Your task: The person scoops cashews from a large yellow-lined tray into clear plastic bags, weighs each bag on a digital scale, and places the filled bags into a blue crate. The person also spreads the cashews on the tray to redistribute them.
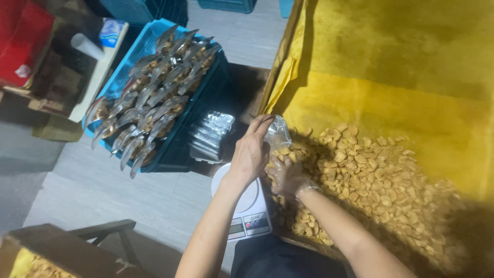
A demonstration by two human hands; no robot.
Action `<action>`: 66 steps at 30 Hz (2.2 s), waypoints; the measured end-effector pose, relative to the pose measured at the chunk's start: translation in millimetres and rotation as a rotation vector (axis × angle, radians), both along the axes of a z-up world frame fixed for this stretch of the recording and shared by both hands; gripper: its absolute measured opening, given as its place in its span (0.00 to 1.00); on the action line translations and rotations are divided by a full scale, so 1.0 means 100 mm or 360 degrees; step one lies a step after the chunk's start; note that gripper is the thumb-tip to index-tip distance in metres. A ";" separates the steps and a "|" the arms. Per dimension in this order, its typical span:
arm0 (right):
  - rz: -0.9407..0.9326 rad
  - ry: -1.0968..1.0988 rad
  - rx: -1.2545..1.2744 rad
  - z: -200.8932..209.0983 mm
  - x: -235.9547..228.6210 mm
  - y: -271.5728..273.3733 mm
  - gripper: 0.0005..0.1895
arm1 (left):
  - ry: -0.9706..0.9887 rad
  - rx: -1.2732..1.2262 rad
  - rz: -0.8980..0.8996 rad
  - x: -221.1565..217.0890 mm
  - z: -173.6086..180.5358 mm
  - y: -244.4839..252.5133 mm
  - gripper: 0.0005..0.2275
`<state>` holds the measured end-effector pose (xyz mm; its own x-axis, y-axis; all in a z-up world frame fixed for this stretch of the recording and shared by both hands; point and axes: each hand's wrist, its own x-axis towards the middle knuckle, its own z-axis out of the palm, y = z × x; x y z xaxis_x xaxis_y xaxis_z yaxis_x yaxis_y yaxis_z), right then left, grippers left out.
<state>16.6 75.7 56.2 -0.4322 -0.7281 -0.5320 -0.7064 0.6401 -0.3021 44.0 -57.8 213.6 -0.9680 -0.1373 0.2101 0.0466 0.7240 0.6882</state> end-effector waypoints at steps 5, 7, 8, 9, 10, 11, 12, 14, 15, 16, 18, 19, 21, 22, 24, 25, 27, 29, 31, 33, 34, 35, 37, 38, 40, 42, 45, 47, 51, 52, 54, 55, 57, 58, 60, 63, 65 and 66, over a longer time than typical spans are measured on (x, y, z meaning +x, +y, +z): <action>0.0179 0.0254 0.0469 0.07 -0.06 0.62 0.33 | 0.0005 0.0084 -0.0112 -0.11 -0.10 0.15 0.27; -0.0009 0.0103 0.0524 0.06 -0.10 0.86 0.37 | -0.0013 0.0109 -0.0120 -0.15 -0.13 0.23 0.26; -0.0118 0.0072 0.0499 0.04 -0.09 0.93 0.37 | -0.0003 0.0120 -0.0137 -0.14 -0.14 0.27 0.27; -0.0227 0.0053 0.0471 0.02 -0.07 0.97 0.36 | 0.0006 0.0130 -0.0154 -0.14 -0.15 0.30 0.27; -0.0328 0.0046 0.0422 0.00 -0.07 1.01 0.36 | 0.0020 0.0141 -0.0170 -0.14 -0.16 0.34 0.27; -0.0409 0.0056 0.0377 -0.02 -0.05 1.01 0.36 | -0.0051 0.0146 -0.0169 -0.14 -0.17 0.36 0.27; -0.0472 0.0057 0.0341 -0.04 -0.05 1.02 0.35 | -0.0119 0.0149 -0.0166 -0.14 -0.18 0.38 0.27; -0.0515 0.0021 0.0293 -0.06 0.01 1.05 0.35 | -0.0192 0.0148 -0.0157 -0.12 -0.22 0.44 0.27; -0.0506 -0.0017 0.0302 -0.06 0.04 1.10 0.34 | -0.0196 0.0143 -0.0151 -0.10 -0.24 0.47 0.28; -0.0502 -0.0060 0.0311 -0.07 0.05 1.12 0.34 | -0.0192 0.0133 -0.0154 -0.12 -0.26 0.49 0.29; -0.0578 -0.0079 0.0319 -0.08 0.04 1.22 0.33 | -0.0254 0.0136 -0.0185 -0.08 -0.33 0.52 0.29; -0.0632 -0.0086 0.0301 -0.11 0.07 1.25 0.33 | -0.0289 0.0138 -0.0203 -0.03 -0.36 0.55 0.29; -0.0772 -0.0103 0.0218 -0.19 0.07 1.31 0.33 | -0.0296 0.0155 -0.0216 0.02 -0.45 0.59 0.30; -0.0823 -0.0115 0.0170 -0.24 0.07 1.30 0.32 | -0.0299 0.0159 -0.0221 0.03 -0.48 0.60 0.30; -0.0962 -0.0263 0.0084 -0.34 0.09 1.30 0.32 | -0.0395 0.0103 -0.0226 0.04 -0.54 0.66 0.33; -0.1042 -0.0345 0.0037 -0.38 0.11 1.33 0.32 | -0.0444 0.0074 -0.0232 0.05 -0.57 0.68 0.34; -0.1408 -0.0640 -0.0193 -0.37 0.11 1.52 0.32 | -0.0377 0.0105 -0.0258 0.06 -0.65 0.77 0.33; -0.1629 -0.0824 -0.0485 -0.22 0.07 1.80 0.29 | -0.0340 0.0139 -0.0323 0.04 -0.71 0.83 0.32; -0.1899 -0.1098 -0.0907 0.06 0.05 2.09 0.23 | -0.0324 0.0187 -0.0414 0.00 -0.76 0.93 0.32; -0.2146 -0.1239 -0.1369 0.41 0.04 2.33 0.20 | -0.0612 0.0186 -0.0466 -0.07 -0.79 1.09 0.31; -0.2260 -0.1234 -0.1613 0.58 0.02 2.34 0.21 | -0.0757 0.0183 -0.0490 -0.12 -0.79 1.18 0.31; -0.2366 -0.1224 -0.1861 0.73 -0.02 2.33 0.21 | -0.0795 0.0190 -0.0517 -0.16 -0.78 1.29 0.31; -0.1998 -0.1371 -0.2589 0.94 -0.07 2.26 0.18 | -0.0883 0.0201 -0.0576 -0.23 -0.77 1.53 0.33; -0.1761 -0.1422 -0.2943 1.01 -0.11 2.21 0.16 | -0.0896 0.0258 -0.0525 -0.26 -0.75 1.65 0.34; -0.1439 -0.1533 -0.3224 1.08 -0.22 2.11 0.17 | -0.0917 0.0372 -0.0424 -0.32 -0.71 1.86 0.34; -0.1561 -0.1418 -0.3293 1.09 -0.30 2.07 0.17 | -0.0994 0.0792 -0.0295 -0.38 -0.67 2.03 0.34; -0.2115 -0.1022 -0.3069 1.06 -0.33 2.07 0.14 | -0.0867 0.0797 -0.0265 -0.37 -0.67 2.09 0.37; -0.2074 -0.0938 -0.2974 1.03 -0.30 2.05 0.13 | -0.0739 0.0688 -0.0301 -0.33 -0.70 2.06 0.37; -0.2070 -0.0892 -0.2827 1.05 -0.30 1.99 0.15 | -0.0745 0.0799 -0.0267 -0.32 -0.72 2.04 0.35; -0.2071 -0.0882 -0.2792 1.05 -0.32 1.97 0.15 | -0.0796 0.0861 -0.0229 -0.31 -0.72 2.02 0.37; -0.1990 -0.0934 -0.2815 1.01 -0.41 1.97 0.18 | -0.0819 0.1024 -0.0194 -0.29 -0.70 1.98 0.35; -0.1906 -0.0995 -0.2871 0.98 -0.48 1.99 0.20 | -0.0830 0.1105 -0.0175 -0.26 -0.69 1.93 0.35; -0.1953 -0.0956 -0.2768 0.89 -0.67 2.05 0.23 | -0.0810 0.1115 -0.0200 -0.18 -0.63 1.80 0.31; -0.2077 -0.0862 -0.2601 0.83 -0.78 2.08 0.24 | -0.0801 0.1119 -0.0210 -0.12 -0.59 1.70 0.29; -0.2062 -0.0674 -0.2098 0.66 -0.90 2.04 0.28 | -0.0842 0.0819 -0.0163 0.07 -0.52 1.47 0.25; -0.1608 -0.0394 -0.1136 0.46 -0.99 1.83 0.38 | -0.0821 0.0821 -0.0096 0.34 -0.41 1.12 0.25; -0.1247 -0.0199 -0.0520 0.42 -1.02 1.66 0.46 | -0.0833 0.0889 -0.0003 0.47 -0.37 0.98 0.25; -0.1225 -0.0260 -0.0214 0.44 -1.03 1.55 0.49 | -0.0794 0.0875 0.0046 0.51 -0.35 0.93 0.25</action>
<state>-86.7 230.3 99.9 -0.7637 -0.3193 -0.5611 -0.0208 0.8808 -0.4729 95.5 34.9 178.2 -0.9248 -0.1231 -0.3600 -0.3802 0.2649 0.8861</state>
